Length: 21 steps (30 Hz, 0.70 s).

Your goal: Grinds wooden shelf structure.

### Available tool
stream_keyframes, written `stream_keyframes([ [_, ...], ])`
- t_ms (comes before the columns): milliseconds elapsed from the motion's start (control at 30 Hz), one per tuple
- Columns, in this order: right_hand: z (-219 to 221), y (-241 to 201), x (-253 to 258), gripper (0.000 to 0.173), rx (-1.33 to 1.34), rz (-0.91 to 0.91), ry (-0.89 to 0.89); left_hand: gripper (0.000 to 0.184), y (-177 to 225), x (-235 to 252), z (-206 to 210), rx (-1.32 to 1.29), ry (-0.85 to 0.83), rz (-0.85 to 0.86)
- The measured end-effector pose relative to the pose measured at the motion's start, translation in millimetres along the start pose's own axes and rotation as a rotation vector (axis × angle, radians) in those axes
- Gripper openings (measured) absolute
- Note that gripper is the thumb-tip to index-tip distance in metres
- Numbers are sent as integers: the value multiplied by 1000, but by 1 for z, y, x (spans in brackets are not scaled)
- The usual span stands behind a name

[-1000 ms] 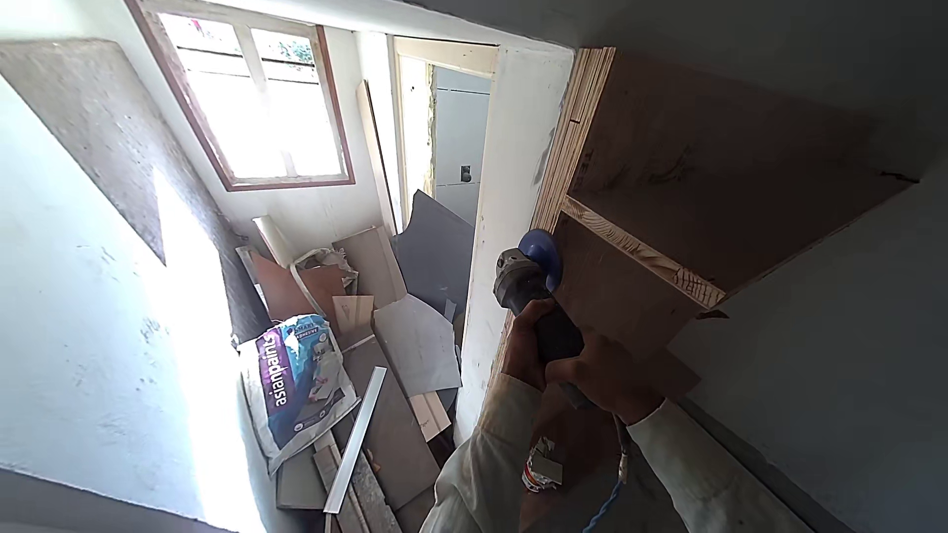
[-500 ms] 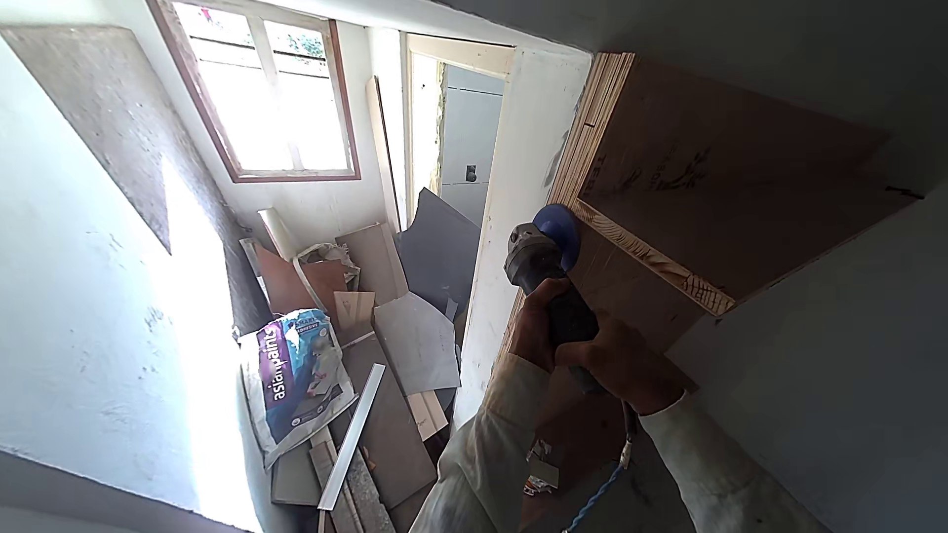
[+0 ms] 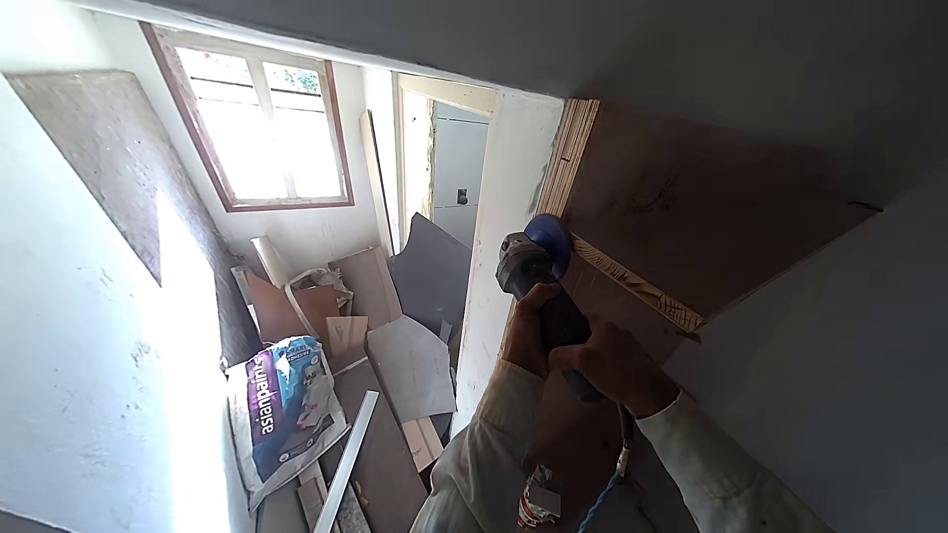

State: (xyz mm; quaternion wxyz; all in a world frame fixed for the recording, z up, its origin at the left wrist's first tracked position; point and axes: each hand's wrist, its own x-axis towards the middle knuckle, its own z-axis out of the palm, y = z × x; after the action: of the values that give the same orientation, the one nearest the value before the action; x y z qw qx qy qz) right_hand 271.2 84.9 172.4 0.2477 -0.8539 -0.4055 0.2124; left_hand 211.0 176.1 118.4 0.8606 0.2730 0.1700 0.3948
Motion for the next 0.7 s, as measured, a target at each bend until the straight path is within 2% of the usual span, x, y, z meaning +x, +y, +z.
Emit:
stream_keyframes([
  [100, -3, -1, -1, 58, 0, -11, 14, 15, 4, 2, 4, -53, -19, -34],
  [267, -2, 2, -2, 56, -12, -2, -25, 19, 2, -7, 4, -7, 15, -24],
  [433, -8, -2, -7, 56, 5, -32, 40, 15, 8, -1, 12, -32, -25, -19],
  [600, -1, 7, -2, 54, 15, -20, -16, 19, -4, -10, 3, 46, 36, -6],
  [700, -2, 2, -4, 55, -12, -22, -6, 16, 1, -2, 4, -4, 8, 2],
])
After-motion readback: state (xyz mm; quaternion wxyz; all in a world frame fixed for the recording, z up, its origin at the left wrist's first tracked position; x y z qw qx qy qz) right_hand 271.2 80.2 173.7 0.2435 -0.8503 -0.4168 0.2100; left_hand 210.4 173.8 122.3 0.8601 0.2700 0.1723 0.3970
